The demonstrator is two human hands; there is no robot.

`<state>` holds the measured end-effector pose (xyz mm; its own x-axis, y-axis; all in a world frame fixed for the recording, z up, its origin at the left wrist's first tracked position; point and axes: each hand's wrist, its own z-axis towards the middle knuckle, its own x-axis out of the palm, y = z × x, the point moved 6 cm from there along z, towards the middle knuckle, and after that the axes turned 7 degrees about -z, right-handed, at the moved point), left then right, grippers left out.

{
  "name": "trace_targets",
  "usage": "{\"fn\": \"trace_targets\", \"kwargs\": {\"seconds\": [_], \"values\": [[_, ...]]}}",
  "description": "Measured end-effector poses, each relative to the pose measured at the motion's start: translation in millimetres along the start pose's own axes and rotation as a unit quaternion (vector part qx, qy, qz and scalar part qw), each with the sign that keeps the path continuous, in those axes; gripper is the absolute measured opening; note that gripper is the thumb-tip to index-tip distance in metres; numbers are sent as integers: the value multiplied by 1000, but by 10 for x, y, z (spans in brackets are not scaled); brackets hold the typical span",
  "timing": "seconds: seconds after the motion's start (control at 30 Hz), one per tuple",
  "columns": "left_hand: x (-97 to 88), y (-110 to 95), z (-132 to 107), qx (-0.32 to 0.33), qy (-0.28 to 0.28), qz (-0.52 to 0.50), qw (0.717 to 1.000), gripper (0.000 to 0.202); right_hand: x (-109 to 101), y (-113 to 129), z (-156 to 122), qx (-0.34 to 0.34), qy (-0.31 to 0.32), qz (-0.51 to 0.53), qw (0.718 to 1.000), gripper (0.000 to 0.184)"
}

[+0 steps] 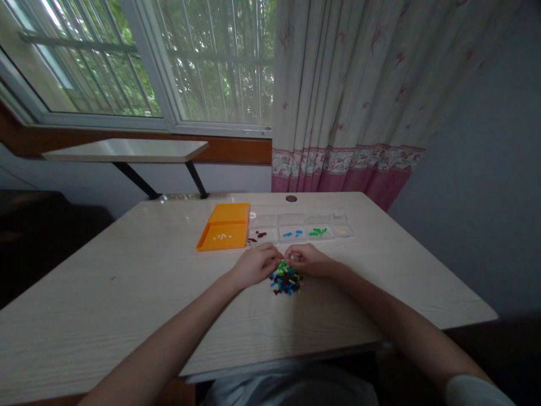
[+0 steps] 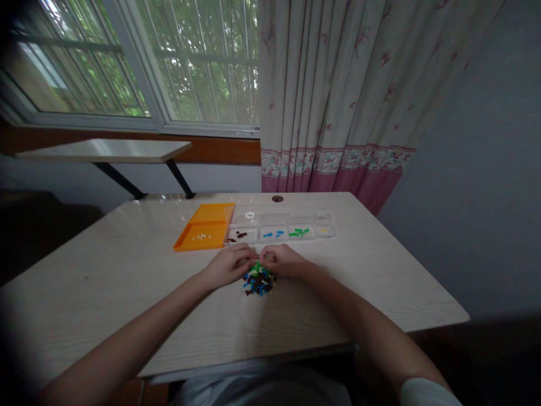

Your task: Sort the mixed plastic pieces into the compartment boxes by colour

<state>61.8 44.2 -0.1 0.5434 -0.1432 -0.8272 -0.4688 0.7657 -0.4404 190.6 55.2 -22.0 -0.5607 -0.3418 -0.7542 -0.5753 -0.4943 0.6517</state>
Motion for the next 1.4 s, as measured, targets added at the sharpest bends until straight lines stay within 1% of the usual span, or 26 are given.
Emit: {"fn": "trace_targets", "kwargs": {"seconds": [0.1, 0.17, 0.27, 0.33, 0.4, 0.63, 0.73, 0.8, 0.87, 0.93, 1.0, 1.07, 1.13, 1.23, 1.4], "values": [[-41, -32, 2, 6, -30, 1, 1000, 17, 12, -43, 33, 11, -7, 91, 996, 21], [-55, -58, 0, 14, -41, 6, 999, 16, 28, -68, 50, 17, -5, 134, 991, 24], [-46, -94, -6, 25, -38, 25, 999, 17, 57, -105, 65, 27, 5, 187, 982, 28], [-41, -108, -9, 23, -37, 48, 998, 18, 66, -118, 70, 31, 7, 222, 975, 30], [-51, -117, -9, 16, -47, 70, 996, 20, 66, -120, 76, 39, 2, 254, 966, 32], [-96, -119, -4, -3, -95, 101, 990, 24, 89, -79, 93, 78, -6, 314, 946, 38], [-92, -123, -7, 2, -94, 110, 989, 21, 106, -92, 102, 86, -10, 313, 946, 39], [-91, -130, -8, 6, -90, 113, 989, 19, 104, -99, 101, 82, -13, 294, 952, 38], [-105, -131, -8, 3, -96, 110, 989, 18, 71, -83, 89, 61, -24, 249, 966, 35], [-122, -121, -8, -5, -105, 100, 989, 18, 2, -42, 62, 32, -52, 165, 984, 29], [-128, -105, -9, -12, -109, 90, 990, 18, -72, 15, 27, 4, -84, 54, 995, 23], [-121, -93, -9, -13, -105, 85, 991, 18, -124, 73, 0, -16, -110, -45, 993, 20], [-106, -85, -10, -12, -99, 84, 991, 18, -148, 118, -14, -33, -126, -104, 986, 17], [-95, -80, -11, -11, -96, 83, 992, 16, -155, 155, -22, -46, -137, -143, 979, 15], [-94, -82, -9, -5, -90, 81, 993, 15, -148, 167, -35, -64, -141, -173, 973, 19]]}}
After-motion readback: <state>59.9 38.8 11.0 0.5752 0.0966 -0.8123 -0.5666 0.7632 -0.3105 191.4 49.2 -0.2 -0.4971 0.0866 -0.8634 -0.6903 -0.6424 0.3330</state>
